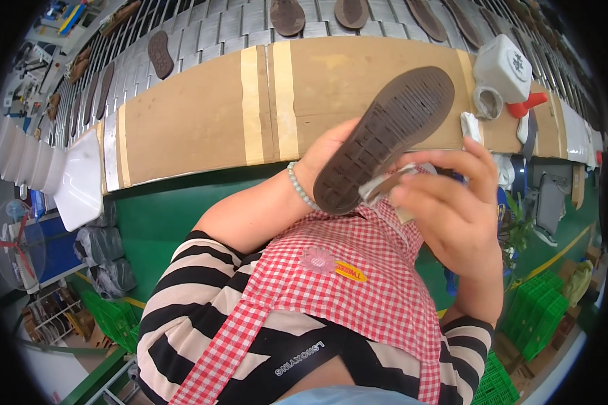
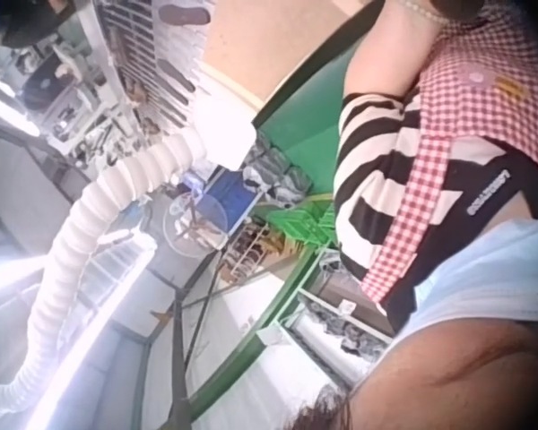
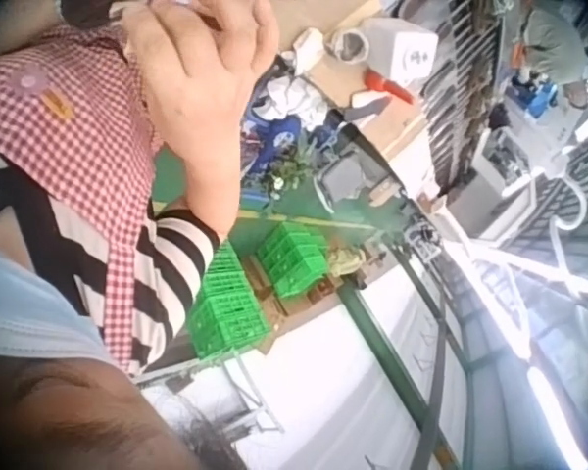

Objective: The worker is using a small hand-held brush to apply adhesive/glue to the surface of shoe soles taken from a conveyor belt.

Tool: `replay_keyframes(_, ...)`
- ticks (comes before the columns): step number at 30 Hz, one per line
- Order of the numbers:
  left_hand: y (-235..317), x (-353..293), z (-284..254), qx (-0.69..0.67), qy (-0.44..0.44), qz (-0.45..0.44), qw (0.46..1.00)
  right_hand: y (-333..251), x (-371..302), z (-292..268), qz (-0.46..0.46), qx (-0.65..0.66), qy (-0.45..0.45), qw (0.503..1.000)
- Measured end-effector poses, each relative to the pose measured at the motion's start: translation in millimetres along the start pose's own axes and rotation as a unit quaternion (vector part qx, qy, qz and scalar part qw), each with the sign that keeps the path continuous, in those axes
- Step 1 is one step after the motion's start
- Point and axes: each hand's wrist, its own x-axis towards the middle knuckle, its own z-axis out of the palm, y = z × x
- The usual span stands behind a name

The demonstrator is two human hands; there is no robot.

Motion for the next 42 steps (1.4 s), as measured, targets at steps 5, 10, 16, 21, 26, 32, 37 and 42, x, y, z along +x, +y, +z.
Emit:
replay_keyframes(5, 4, 5, -2, 0.007, -0.034, 0.073, 0.997, -11, -17, 23, 0.17, 0.087, 0.15, 0.97)
replay_keyframes(10, 3, 5, 0, 0.026, -0.036, 0.1, 0.994, -13, -21, 47, 0.211, 0.203, 0.145, 0.945)
replay_keyframes(16, 5, 5, -5, 0.011, -0.078, 0.02, 0.997, -11, -21, 44, 0.236, 0.141, 0.185, 0.943)
replay_keyframes(21, -4, 4, 2, 0.034, -0.043, 0.074, 0.996, -3, -19, 44, 0.208, 0.116, 0.184, 0.954)
replay_keyframes(26, -3, 3, 2, 0.054, -0.034, 0.076, 0.995, -1, -18, 41, 0.196, 0.12, 0.174, 0.958)
replay_keyframes(32, -3, 0, -4, 0.02, -0.035, 0.065, 0.997, 12, -16, 40, 0.25, 0.072, 0.245, 0.934)
replay_keyframes(37, -3, 2, -6, 0.082, -0.068, 0.076, 0.991, 21, -14, 33, 0.277, 0.019, 0.256, 0.926)
replay_keyframes(42, -4, 1, -2, 0.078, -0.029, 0.043, 0.996, 30, -13, 23, 0.261, 0.029, 0.234, 0.936)
